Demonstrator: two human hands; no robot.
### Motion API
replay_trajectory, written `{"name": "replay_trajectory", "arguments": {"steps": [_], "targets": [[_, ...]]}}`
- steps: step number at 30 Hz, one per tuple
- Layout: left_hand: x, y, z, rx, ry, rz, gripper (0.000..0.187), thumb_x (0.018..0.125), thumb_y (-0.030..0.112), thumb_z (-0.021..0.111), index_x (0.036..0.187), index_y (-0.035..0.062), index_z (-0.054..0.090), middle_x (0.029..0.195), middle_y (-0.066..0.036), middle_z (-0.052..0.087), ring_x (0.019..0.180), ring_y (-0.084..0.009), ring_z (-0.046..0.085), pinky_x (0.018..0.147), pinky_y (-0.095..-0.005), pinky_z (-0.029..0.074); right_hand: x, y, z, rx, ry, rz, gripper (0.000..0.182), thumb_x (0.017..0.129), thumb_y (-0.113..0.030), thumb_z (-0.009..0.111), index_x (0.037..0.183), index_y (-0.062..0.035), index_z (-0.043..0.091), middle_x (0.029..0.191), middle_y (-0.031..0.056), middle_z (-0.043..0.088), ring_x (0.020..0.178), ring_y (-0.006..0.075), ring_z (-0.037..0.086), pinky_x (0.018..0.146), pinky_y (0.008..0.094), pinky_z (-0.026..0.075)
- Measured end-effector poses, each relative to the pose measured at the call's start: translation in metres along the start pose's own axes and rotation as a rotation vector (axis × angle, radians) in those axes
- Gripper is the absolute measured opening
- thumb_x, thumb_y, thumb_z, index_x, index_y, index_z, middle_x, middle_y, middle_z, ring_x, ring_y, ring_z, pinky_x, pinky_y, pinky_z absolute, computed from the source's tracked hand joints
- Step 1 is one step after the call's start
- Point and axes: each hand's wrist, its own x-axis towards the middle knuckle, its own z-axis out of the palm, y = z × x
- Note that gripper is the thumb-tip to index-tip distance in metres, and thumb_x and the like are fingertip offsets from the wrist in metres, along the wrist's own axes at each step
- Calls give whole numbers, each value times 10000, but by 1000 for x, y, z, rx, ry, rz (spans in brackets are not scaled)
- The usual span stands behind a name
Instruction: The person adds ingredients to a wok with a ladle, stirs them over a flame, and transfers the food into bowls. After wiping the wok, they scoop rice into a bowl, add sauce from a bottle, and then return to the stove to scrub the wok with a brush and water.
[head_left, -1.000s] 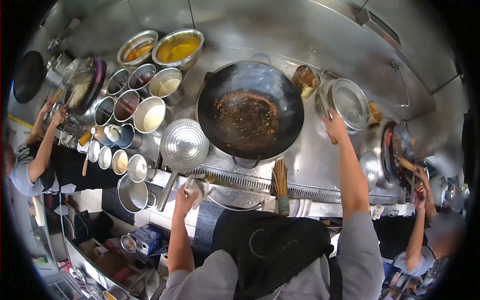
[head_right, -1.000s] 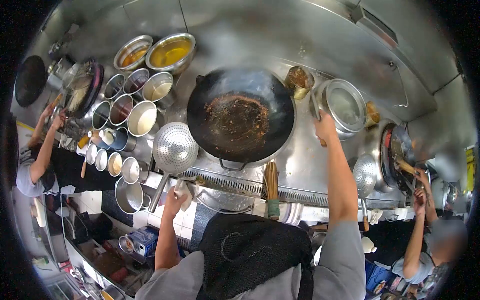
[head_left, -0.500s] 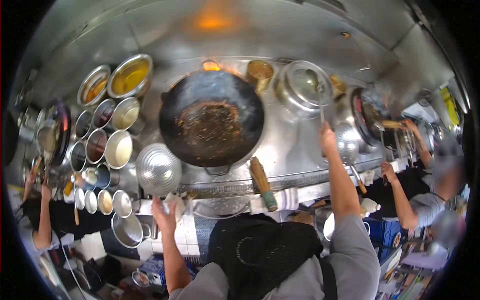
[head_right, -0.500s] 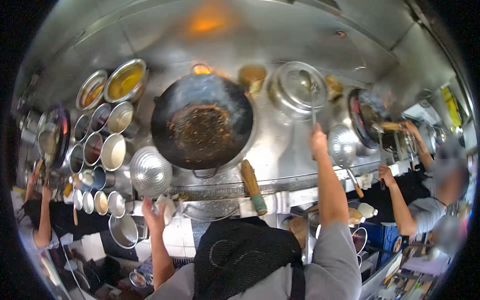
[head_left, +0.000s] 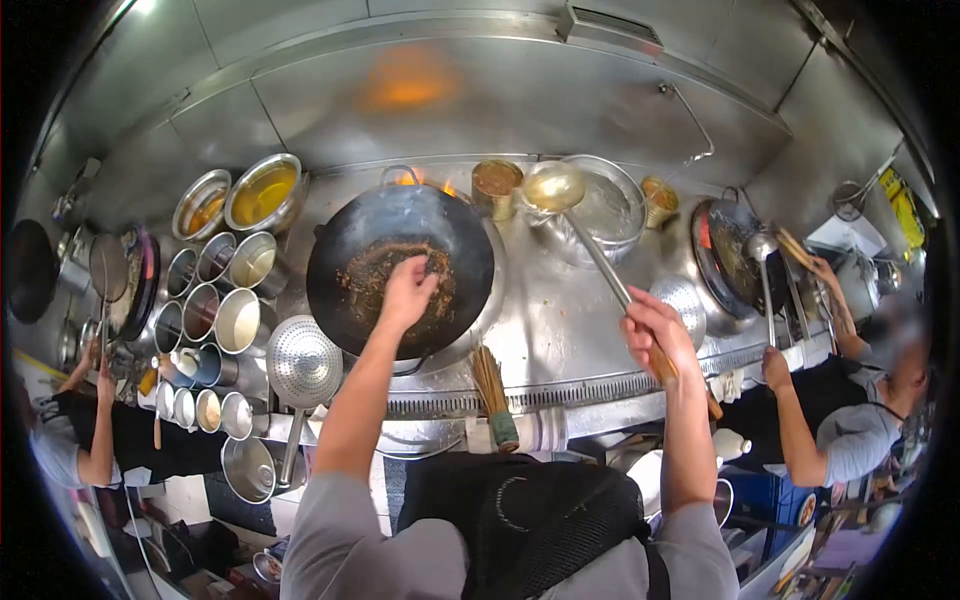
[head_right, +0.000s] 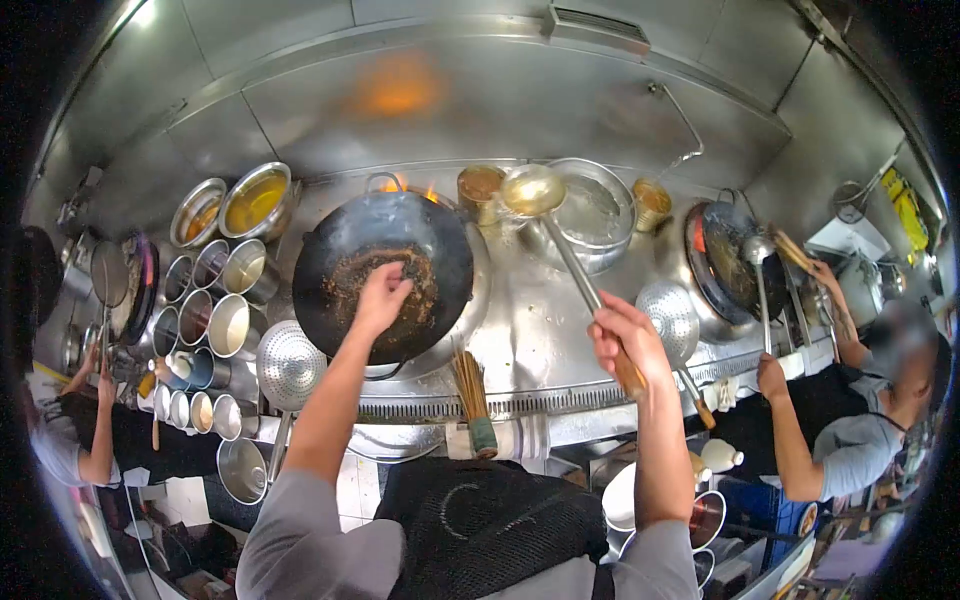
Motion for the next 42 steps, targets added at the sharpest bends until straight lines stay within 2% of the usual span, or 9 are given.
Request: {"name": "replay_trajectory", "arguments": {"steps": [7,12,15,19,22,24,29,34,42], "targets": [[82,-3,69,94,-101,-329,244,910,195,566,1067,10,578,914,-188,681,898,-267,680,780,-376,520,11,19,8,-276,-111,27,622,904,-41,575,1465,14,311,753,86,565,479,92,475,367,242,389],[12,-40,9,-34,-75,-262,167,912,114,546,1070,70,576,935,-158,693,910,-298,685,775,-402,521,94,55,-49,-1272,172,-548,616,877,-118,597,1444,-32,374,889,242,669,663,383,662,644,426,545],[-51,-64,-44,207,-32,-152,151,914,108,564,1057,60,575,887,-122,686,840,-269,678,748,-382,528,143,66,-92,-1461,439,-680,507,860,-145,607,1344,-40,496,911,296,663,803,500,634,771,492,523],[-122,-49,-57,40,-131,-288,175,889,106,619,1053,52,588,839,-108,669,756,-237,654,712,-337,527,177,56,-114,-1525,520,-557,350,857,-124,595,1187,-10,582,819,277,664,748,425,674,692,451,543],[-143,-21,-37,201,-129,-113,158,870,82,626,1024,52,604,769,-96,657,709,-225,646,675,-335,518,172,33,-110,-1041,321,-292,266,858,-90,579,1096,27,591,694,190,630,606,300,655,552,387,534],[-146,-16,-23,146,-49,-161,149,850,83,639,996,60,617,769,-103,654,703,-231,645,672,-353,518,172,24,-119,-203,139,-34,202,859,-66,569,1020,54,595,605,83,548,490,166,548,432,306,454],[-127,1,-24,189,-172,-164,163,849,172,638,962,59,606,812,-153,661,785,-338,658,707,-417,517,88,7,-97,-131,122,-11,567,883,-106,613,1373,46,372,620,35,509,450,97,460,354,248,358],[-38,2,20,228,-101,-33,168,839,179,637,940,49,605,867,-154,660,834,-336,654,736,-421,512,10,-17,-57,-118,-9,30,569,902,-92,583,1411,35,363,735,92,562,456,79,454,331,222,358],[47,24,74,246,-166,-280,285,850,164,574,1090,12,591,1028,-241,653,1004,-415,618,875,-469,486,13,25,-30,-456,-74,-88,549,892,-12,578,1415,16,414,704,70,567,429,87,469,337,228,365]]}}
